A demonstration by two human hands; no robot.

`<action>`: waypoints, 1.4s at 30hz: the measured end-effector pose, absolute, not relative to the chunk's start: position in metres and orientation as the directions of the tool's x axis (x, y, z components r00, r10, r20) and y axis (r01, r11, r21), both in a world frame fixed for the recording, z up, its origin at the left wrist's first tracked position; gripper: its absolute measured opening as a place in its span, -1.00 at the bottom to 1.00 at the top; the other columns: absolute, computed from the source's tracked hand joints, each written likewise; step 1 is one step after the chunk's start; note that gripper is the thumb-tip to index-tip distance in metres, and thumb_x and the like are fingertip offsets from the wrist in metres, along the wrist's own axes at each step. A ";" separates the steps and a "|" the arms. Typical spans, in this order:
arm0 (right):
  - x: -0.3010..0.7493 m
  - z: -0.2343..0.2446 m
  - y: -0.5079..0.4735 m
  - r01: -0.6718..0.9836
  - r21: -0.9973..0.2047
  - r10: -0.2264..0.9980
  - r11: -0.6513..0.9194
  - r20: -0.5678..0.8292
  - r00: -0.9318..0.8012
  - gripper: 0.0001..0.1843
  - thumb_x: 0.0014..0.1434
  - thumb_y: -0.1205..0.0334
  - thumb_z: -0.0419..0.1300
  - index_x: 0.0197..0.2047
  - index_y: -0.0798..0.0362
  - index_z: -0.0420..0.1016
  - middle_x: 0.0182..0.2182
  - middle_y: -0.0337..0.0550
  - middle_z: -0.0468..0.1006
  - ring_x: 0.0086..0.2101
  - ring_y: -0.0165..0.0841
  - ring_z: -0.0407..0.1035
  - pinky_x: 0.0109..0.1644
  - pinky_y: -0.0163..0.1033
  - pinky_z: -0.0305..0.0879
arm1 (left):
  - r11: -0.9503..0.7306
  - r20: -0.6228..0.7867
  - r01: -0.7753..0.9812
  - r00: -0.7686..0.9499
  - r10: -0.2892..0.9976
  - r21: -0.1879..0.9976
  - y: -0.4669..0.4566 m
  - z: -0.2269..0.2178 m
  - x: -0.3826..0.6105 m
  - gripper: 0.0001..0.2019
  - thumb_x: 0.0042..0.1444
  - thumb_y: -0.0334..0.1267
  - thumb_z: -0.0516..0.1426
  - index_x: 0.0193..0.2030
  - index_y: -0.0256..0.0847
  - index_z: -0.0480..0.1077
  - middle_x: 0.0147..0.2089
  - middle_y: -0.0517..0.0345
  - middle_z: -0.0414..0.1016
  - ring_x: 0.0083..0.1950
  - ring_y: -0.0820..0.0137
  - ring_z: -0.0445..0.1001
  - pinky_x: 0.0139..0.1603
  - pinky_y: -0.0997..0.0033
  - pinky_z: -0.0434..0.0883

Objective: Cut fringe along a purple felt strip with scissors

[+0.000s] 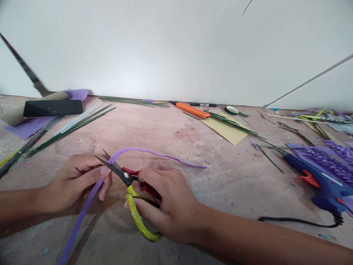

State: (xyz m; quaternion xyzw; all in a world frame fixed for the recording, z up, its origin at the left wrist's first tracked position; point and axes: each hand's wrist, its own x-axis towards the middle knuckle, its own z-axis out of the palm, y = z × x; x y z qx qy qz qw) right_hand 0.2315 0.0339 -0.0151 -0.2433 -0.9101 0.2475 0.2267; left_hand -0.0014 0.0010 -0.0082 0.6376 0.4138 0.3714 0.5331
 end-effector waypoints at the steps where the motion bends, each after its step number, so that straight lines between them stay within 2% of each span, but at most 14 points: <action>1: 0.232 -0.015 0.034 0.321 -0.570 0.553 0.756 0.295 -0.779 -0.79 0.23 0.23 0.13 -0.39 0.03 0.17 -0.55 -0.33 0.26 -0.50 -0.40 0.11 -0.38 -0.26 -0.03 | -0.090 0.035 0.125 0.385 0.922 0.988 0.001 -0.008 -0.001 -0.59 0.34 -0.21 0.02 -0.51 -0.29 0.42 -0.56 0.18 0.45 -0.56 0.56 0.31 -0.51 0.60 0.25; 7: 0.232 -0.013 0.034 0.316 -0.593 0.557 0.741 0.280 -0.782 -0.77 0.23 0.24 0.13 -0.42 0.03 0.17 -0.55 -0.33 0.26 -0.50 -0.40 0.10 -0.37 -0.26 -0.03 | -0.072 0.026 0.106 0.384 0.923 0.992 0.000 -0.008 -0.001 -0.62 0.34 -0.22 0.03 -0.49 -0.29 0.43 -0.59 0.20 0.45 -0.57 0.56 0.33 -0.52 0.62 0.26; 15: 0.233 -0.013 0.034 0.259 -0.633 0.528 0.729 0.280 -0.802 -0.76 0.34 0.19 0.04 -0.39 0.04 0.22 -0.53 -0.29 0.30 -0.49 -0.39 0.12 -0.34 -0.24 -0.01 | -0.017 -0.015 0.081 0.371 0.928 0.997 0.000 -0.008 -0.001 -0.66 0.33 -0.18 0.05 -0.41 -0.30 0.46 -0.62 0.23 0.44 -0.66 0.62 0.20 -0.66 0.66 0.10; 18: 0.232 -0.013 0.035 0.244 -0.627 0.519 0.740 0.301 -0.800 -0.77 0.32 0.18 0.05 -0.39 0.03 0.19 -0.53 -0.30 0.27 -0.50 -0.40 0.09 -0.36 -0.25 -0.03 | -0.007 -0.015 0.054 0.382 0.924 0.998 -0.001 -0.009 -0.001 -0.70 0.32 -0.16 0.06 -0.32 -0.30 0.49 -0.62 0.23 0.44 -0.67 0.62 0.21 -0.68 0.68 0.11; 21: 0.232 -0.013 0.036 0.216 -0.633 0.496 0.743 0.305 -0.813 -0.76 0.29 0.18 0.08 -0.40 0.03 0.15 -0.54 -0.32 0.25 -0.51 -0.41 0.06 -0.36 -0.25 -0.03 | -0.009 -0.012 0.050 0.406 0.914 0.999 -0.001 -0.010 -0.001 -0.70 0.31 -0.16 0.07 -0.31 -0.32 0.49 -0.63 0.22 0.44 -0.67 0.62 0.23 -0.68 0.69 0.11; 28: 0.234 -0.014 0.034 0.254 -0.620 0.530 0.743 0.313 -0.788 -0.72 0.37 0.14 0.01 -0.39 0.04 0.23 -0.53 -0.28 0.29 -0.50 -0.39 0.11 -0.36 -0.24 -0.03 | 0.090 -0.083 0.002 0.403 0.912 0.996 0.000 -0.011 0.000 -0.68 0.30 -0.12 0.09 -0.34 -0.31 0.49 -0.58 0.19 0.46 -0.65 0.62 0.19 -0.66 0.67 0.12; 32: 0.232 -0.013 0.034 0.315 -0.624 0.577 0.715 0.273 -0.770 -0.71 0.29 0.15 0.10 -0.43 0.03 0.15 -0.56 -0.31 0.25 -0.51 -0.39 0.10 -0.40 -0.24 -0.06 | 0.087 -0.080 -0.001 0.389 0.918 0.996 0.000 -0.011 -0.001 -0.68 0.30 -0.09 0.08 -0.27 -0.32 0.49 -0.57 0.17 0.47 -0.66 0.60 0.16 -0.67 0.63 0.10; 39: 0.231 -0.011 0.034 0.313 -0.603 0.556 0.733 0.268 -0.787 -0.76 0.25 0.20 0.11 -0.41 0.03 0.14 -0.54 -0.32 0.24 -0.50 -0.40 0.09 -0.39 -0.26 -0.06 | 0.039 -0.025 -0.031 0.363 0.931 0.999 -0.002 -0.014 -0.002 -0.64 0.32 -0.12 0.07 -0.43 -0.30 0.45 -0.55 0.19 0.46 -0.62 0.62 0.18 -0.65 0.64 0.11; 42: 0.232 -0.014 0.035 0.306 -0.597 0.549 0.741 0.278 -0.788 -0.76 0.25 0.21 0.13 -0.40 0.03 0.13 -0.54 -0.32 0.23 -0.49 -0.40 0.10 -0.39 -0.26 -0.07 | 0.052 -0.038 -0.025 0.385 0.922 0.998 -0.002 -0.014 -0.003 -0.66 0.32 -0.12 0.08 -0.39 -0.29 0.47 -0.54 0.21 0.46 -0.63 0.62 0.19 -0.65 0.65 0.12</action>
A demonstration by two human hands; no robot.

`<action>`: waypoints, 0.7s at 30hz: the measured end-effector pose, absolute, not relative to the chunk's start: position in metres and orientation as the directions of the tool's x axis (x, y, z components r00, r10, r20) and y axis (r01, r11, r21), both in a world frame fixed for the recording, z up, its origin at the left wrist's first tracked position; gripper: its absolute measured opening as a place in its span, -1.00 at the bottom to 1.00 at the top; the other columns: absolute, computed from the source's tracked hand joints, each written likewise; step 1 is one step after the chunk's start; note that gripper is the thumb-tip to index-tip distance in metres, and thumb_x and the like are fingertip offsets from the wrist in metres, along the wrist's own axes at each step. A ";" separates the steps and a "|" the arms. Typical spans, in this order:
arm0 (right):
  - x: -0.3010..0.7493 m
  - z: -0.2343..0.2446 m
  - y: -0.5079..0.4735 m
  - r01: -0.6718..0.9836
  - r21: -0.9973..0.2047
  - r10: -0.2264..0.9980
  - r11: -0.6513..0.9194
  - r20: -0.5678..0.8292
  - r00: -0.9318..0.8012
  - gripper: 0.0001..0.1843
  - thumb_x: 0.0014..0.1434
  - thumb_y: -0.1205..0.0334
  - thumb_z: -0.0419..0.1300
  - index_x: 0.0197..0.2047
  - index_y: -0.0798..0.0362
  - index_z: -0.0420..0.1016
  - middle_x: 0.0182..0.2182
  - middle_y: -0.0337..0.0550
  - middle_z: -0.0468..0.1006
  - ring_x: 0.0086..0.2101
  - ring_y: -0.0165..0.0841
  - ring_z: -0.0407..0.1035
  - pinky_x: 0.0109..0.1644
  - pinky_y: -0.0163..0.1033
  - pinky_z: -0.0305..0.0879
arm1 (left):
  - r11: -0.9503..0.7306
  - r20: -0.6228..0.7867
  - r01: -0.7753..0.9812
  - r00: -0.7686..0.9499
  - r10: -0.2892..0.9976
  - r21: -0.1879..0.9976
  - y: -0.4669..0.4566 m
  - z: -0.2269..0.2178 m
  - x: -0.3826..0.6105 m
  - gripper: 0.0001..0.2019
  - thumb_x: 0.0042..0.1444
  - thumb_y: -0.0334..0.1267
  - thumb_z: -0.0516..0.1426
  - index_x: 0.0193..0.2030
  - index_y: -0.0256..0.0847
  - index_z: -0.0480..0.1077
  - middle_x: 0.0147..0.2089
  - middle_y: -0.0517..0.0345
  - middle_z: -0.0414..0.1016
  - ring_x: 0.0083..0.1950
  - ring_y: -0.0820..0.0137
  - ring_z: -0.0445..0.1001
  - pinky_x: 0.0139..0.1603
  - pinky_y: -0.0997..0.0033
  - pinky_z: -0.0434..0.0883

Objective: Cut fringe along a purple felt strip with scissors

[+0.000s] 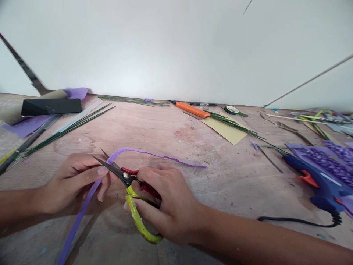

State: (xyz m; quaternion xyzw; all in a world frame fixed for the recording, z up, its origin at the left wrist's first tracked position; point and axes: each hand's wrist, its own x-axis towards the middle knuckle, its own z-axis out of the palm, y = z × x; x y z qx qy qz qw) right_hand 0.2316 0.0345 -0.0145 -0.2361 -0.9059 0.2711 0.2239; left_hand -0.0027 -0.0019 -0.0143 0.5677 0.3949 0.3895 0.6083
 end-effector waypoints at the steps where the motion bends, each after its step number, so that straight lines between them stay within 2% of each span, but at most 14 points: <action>1: 0.232 -0.015 0.035 0.303 -0.592 0.545 0.747 0.283 -0.789 -0.76 0.24 0.22 0.13 -0.40 0.02 0.13 -0.54 -0.33 0.23 -0.49 -0.40 0.10 -0.39 -0.27 -0.07 | 0.051 -0.040 -0.018 0.389 0.920 0.999 -0.002 -0.014 -0.003 -0.66 0.32 -0.12 0.08 -0.39 -0.29 0.48 -0.54 0.21 0.46 -0.63 0.62 0.20 -0.65 0.65 0.12; 9: 0.232 -0.013 0.034 0.279 -0.598 0.529 0.751 0.291 -0.797 -0.78 0.26 0.26 0.11 -0.40 0.03 0.17 -0.54 -0.32 0.25 -0.49 -0.40 0.11 -0.36 -0.26 -0.05 | 0.017 -0.030 0.035 0.398 0.917 0.999 0.000 -0.012 -0.002 -0.59 0.33 -0.16 0.06 -0.51 -0.30 0.44 -0.55 0.19 0.46 -0.59 0.61 0.23 -0.58 0.64 0.17; 14: 0.234 -0.014 0.034 0.256 -0.622 0.526 0.740 0.298 -0.796 -0.73 0.36 0.16 0.03 -0.39 0.05 0.26 -0.53 -0.28 0.30 -0.49 -0.39 0.12 -0.36 -0.24 -0.04 | 0.020 -0.027 0.020 0.387 0.922 1.000 0.000 -0.012 -0.002 -0.69 0.34 -0.16 0.06 -0.33 -0.28 0.49 -0.56 0.23 0.48 -0.61 0.62 0.22 -0.60 0.67 0.16; 21: 0.233 -0.014 0.034 0.296 -0.630 0.550 0.718 0.254 -0.796 -0.76 0.29 0.19 0.08 -0.40 0.04 0.17 -0.54 -0.30 0.24 -0.50 -0.39 0.10 -0.39 -0.25 -0.09 | 0.048 -0.045 0.004 0.416 0.908 0.999 0.002 -0.014 -0.002 -0.71 0.33 -0.16 0.07 -0.31 -0.30 0.48 -0.58 0.24 0.47 -0.64 0.65 0.23 -0.65 0.72 0.12</action>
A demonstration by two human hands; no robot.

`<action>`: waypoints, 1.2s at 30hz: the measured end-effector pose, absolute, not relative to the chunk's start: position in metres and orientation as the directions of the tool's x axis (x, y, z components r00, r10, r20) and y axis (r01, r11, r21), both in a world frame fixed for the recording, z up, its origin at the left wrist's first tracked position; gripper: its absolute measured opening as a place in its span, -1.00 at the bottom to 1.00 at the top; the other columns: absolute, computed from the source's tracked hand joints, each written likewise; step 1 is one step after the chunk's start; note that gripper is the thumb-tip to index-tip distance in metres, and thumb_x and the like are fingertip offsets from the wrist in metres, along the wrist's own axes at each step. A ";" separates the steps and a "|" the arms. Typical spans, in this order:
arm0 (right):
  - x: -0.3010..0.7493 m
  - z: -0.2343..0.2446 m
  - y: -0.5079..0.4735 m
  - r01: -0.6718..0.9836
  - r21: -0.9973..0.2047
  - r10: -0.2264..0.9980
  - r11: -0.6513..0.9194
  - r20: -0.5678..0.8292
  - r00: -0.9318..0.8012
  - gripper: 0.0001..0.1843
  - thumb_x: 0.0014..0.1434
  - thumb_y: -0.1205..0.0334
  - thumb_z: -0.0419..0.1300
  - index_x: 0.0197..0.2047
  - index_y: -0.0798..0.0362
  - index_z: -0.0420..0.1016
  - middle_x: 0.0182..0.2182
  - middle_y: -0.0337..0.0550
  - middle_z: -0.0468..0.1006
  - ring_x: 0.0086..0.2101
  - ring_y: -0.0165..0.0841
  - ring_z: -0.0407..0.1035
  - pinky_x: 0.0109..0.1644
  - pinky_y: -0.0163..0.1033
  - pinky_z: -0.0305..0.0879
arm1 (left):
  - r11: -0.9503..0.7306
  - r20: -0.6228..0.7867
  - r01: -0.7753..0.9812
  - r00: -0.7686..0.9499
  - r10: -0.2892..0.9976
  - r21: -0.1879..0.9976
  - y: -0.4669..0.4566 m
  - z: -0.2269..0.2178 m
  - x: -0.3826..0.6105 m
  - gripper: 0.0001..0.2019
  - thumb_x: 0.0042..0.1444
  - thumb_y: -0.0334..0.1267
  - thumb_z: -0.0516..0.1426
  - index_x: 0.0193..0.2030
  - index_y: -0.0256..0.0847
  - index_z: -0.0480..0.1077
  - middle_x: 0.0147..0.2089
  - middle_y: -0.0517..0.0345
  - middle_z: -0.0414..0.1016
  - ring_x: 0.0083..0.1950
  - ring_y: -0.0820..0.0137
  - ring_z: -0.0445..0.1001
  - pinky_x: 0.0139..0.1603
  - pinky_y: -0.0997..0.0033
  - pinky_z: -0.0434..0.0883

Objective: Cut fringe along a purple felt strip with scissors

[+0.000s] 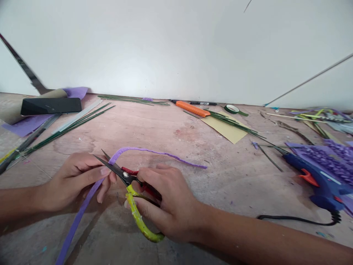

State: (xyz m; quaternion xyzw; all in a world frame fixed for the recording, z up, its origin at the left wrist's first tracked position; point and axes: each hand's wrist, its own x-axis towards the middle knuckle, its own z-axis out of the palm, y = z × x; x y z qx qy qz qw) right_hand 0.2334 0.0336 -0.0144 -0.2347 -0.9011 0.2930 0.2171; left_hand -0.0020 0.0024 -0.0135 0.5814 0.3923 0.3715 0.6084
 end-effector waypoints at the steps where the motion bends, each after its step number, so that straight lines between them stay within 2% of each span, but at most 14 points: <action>1: 0.233 -0.014 0.034 0.296 -0.627 0.549 0.721 0.256 -0.796 -0.76 0.30 0.19 0.08 -0.40 0.04 0.17 -0.53 -0.30 0.25 -0.50 -0.39 0.10 -0.39 -0.25 -0.09 | 0.052 -0.050 0.006 0.418 0.907 0.999 0.002 -0.013 -0.002 -0.71 0.33 -0.16 0.07 -0.31 -0.30 0.49 -0.59 0.24 0.47 -0.64 0.65 0.23 -0.65 0.72 0.13; 7: 0.233 -0.015 0.034 0.280 -0.628 0.541 0.726 0.272 -0.795 -0.71 0.37 0.14 0.01 -0.39 0.05 0.26 -0.52 -0.26 0.31 -0.49 -0.38 0.11 -0.37 -0.23 -0.07 | 0.109 -0.093 -0.017 0.404 0.910 0.994 0.001 -0.014 -0.002 -0.70 0.30 -0.11 0.09 -0.30 -0.30 0.49 -0.57 0.22 0.47 -0.65 0.65 0.19 -0.67 0.71 0.11; 15: 0.232 -0.013 0.034 0.314 -0.647 0.589 0.695 0.263 -0.764 -0.72 0.27 0.19 0.10 -0.43 0.03 0.11 -0.56 -0.34 0.20 -0.52 -0.41 0.07 -0.40 -0.25 -0.10 | 0.066 -0.060 -0.002 0.377 0.924 0.998 0.000 -0.014 -0.003 -0.70 0.32 -0.10 0.06 -0.26 -0.27 0.48 -0.57 0.23 0.46 -0.63 0.60 0.17 -0.63 0.61 0.11; 22: 0.231 -0.012 0.033 0.331 -0.620 0.572 0.711 0.238 -0.785 -0.76 0.26 0.19 0.10 -0.40 0.02 0.15 -0.54 -0.32 0.24 -0.51 -0.40 0.08 -0.40 -0.25 -0.12 | -0.026 0.000 0.069 0.359 0.933 0.997 0.000 -0.011 -0.002 -0.62 0.34 -0.17 0.03 -0.48 -0.27 0.42 -0.57 0.20 0.46 -0.60 0.57 0.22 -0.58 0.57 0.18; 26: 0.233 -0.014 0.034 0.328 -0.612 0.566 0.719 0.243 -0.788 -0.76 0.27 0.20 0.10 -0.40 0.03 0.15 -0.53 -0.31 0.23 -0.50 -0.39 0.07 -0.39 -0.25 -0.13 | -0.095 0.054 0.090 0.379 0.924 0.991 0.001 -0.008 -0.001 -0.61 0.34 -0.26 0.01 -0.50 -0.28 0.43 -0.57 0.21 0.45 -0.54 0.57 0.31 -0.50 0.61 0.25; 29: 0.233 -0.014 0.034 0.310 -0.610 0.551 0.729 0.254 -0.795 -0.74 0.32 0.16 0.06 -0.39 0.03 0.17 -0.52 -0.30 0.24 -0.49 -0.38 0.08 -0.38 -0.24 -0.11 | -0.101 0.058 0.094 0.381 0.923 0.990 0.001 -0.007 -0.001 -0.61 0.34 -0.28 0.01 -0.52 -0.28 0.43 -0.58 0.23 0.45 -0.56 0.60 0.29 -0.52 0.64 0.23; 33: 0.233 -0.016 0.034 0.276 -0.609 0.526 0.743 0.277 -0.804 -0.68 0.39 0.09 -0.02 -0.38 0.05 0.21 -0.51 -0.28 0.28 -0.49 -0.38 0.09 -0.37 -0.24 -0.09 | -0.070 0.036 0.079 0.370 0.928 0.994 0.002 -0.009 -0.001 -0.67 0.34 -0.25 0.03 -0.43 -0.28 0.46 -0.58 0.25 0.47 -0.60 0.61 0.27 -0.57 0.66 0.20; 36: 0.234 -0.017 0.034 0.296 -0.601 0.538 0.742 0.272 -0.798 -0.70 0.37 0.10 0.02 -0.38 0.04 0.19 -0.52 -0.29 0.27 -0.50 -0.39 0.09 -0.39 -0.24 -0.10 | -0.057 0.028 0.067 0.376 0.926 0.996 0.002 -0.011 -0.001 -0.71 0.34 -0.23 0.03 -0.33 -0.28 0.49 -0.58 0.24 0.48 -0.61 0.62 0.27 -0.59 0.68 0.19</action>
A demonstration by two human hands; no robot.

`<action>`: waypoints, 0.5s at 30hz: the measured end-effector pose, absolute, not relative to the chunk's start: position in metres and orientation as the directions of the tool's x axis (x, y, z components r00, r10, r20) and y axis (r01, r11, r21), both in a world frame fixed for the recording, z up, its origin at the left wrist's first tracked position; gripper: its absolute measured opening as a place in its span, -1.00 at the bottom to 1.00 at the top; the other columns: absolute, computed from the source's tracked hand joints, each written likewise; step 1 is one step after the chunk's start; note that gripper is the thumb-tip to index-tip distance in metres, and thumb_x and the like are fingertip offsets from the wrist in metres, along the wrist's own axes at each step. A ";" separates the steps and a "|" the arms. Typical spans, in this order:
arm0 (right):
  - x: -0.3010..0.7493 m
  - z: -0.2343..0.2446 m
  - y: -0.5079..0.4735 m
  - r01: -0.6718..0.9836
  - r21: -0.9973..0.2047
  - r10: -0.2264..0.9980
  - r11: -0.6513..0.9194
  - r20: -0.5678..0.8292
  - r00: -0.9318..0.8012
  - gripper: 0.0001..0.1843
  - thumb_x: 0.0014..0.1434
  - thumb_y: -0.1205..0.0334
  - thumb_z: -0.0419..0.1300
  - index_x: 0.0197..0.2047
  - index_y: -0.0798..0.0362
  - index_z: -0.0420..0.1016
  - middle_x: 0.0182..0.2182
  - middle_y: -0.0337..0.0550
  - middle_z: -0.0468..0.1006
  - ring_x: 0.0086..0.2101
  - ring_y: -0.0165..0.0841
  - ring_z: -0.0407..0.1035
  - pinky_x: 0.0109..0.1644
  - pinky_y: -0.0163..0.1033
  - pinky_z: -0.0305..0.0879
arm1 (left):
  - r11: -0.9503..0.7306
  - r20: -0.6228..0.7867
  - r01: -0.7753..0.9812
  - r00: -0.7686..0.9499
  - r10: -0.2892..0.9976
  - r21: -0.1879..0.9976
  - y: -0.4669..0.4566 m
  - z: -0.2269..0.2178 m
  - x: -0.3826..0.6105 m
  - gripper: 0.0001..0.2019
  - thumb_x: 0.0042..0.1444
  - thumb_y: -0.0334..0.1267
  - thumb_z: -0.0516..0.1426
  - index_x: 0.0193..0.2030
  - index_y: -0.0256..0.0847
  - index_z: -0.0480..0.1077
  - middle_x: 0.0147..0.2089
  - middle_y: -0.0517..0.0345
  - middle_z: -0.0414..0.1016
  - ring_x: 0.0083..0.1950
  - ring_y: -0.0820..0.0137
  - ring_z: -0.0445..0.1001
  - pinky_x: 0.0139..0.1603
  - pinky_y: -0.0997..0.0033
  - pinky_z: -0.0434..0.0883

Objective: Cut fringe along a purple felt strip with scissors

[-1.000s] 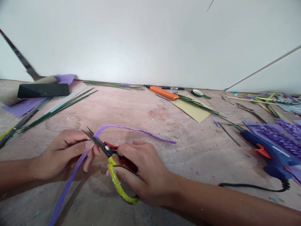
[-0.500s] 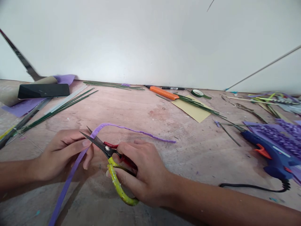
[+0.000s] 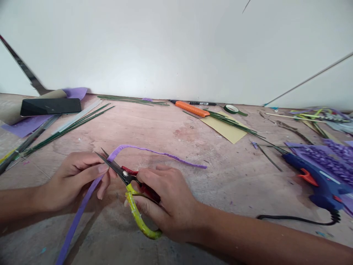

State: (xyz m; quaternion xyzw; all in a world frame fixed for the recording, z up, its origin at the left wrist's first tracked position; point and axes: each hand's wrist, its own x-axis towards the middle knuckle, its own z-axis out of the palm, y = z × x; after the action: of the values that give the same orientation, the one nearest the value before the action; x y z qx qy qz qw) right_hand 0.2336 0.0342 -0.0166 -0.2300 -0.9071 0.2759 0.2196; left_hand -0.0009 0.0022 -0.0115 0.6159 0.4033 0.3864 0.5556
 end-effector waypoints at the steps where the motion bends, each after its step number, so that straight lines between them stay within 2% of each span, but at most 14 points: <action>1: 0.234 -0.017 0.034 0.297 -0.598 0.539 0.745 0.275 -0.797 -0.71 0.36 0.11 0.04 -0.39 0.04 0.18 -0.53 -0.30 0.26 -0.50 -0.39 0.09 -0.39 -0.25 -0.11 | -0.050 0.022 0.063 0.383 0.924 0.997 0.002 -0.012 -0.001 -0.71 0.34 -0.22 0.03 -0.32 -0.28 0.49 -0.57 0.24 0.48 -0.61 0.62 0.27 -0.60 0.68 0.18; 4: 0.234 -0.016 0.034 0.296 -0.586 0.531 0.754 0.279 -0.800 -0.73 0.34 0.13 0.06 -0.39 0.04 0.18 -0.53 -0.30 0.26 -0.50 -0.39 0.10 -0.39 -0.25 -0.09 | -0.022 -0.003 0.057 0.397 0.918 0.998 0.002 -0.012 0.000 -0.71 0.33 -0.21 0.05 -0.33 -0.31 0.49 -0.57 0.22 0.47 -0.62 0.63 0.26 -0.63 0.68 0.13; 10: 0.234 -0.015 0.033 0.289 -0.606 0.533 0.741 0.269 -0.802 -0.65 0.39 0.06 -0.03 -0.40 0.05 0.25 -0.54 -0.26 0.31 -0.51 -0.38 0.11 -0.38 -0.24 -0.07 | 0.064 -0.066 0.019 0.397 0.915 0.998 0.000 -0.011 -0.001 -0.71 0.32 -0.15 0.07 -0.29 -0.30 0.48 -0.56 0.21 0.47 -0.64 0.62 0.22 -0.66 0.68 0.11; 15: 0.232 -0.015 0.034 0.316 -0.617 0.563 0.721 0.255 -0.786 -0.71 0.33 0.11 0.05 -0.41 0.04 0.20 -0.54 -0.27 0.29 -0.50 -0.38 0.10 -0.39 -0.24 -0.10 | 0.078 -0.078 0.016 0.401 0.913 0.997 0.000 -0.012 -0.001 -0.70 0.32 -0.13 0.06 -0.29 -0.30 0.47 -0.56 0.20 0.47 -0.64 0.61 0.18 -0.66 0.65 0.11</action>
State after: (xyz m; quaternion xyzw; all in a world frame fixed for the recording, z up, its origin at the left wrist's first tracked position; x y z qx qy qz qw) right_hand 0.2321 0.0336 -0.0145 -0.2438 -0.9016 0.2830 0.2181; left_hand -0.0005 0.0005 -0.0118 0.5715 0.4064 0.3664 0.6115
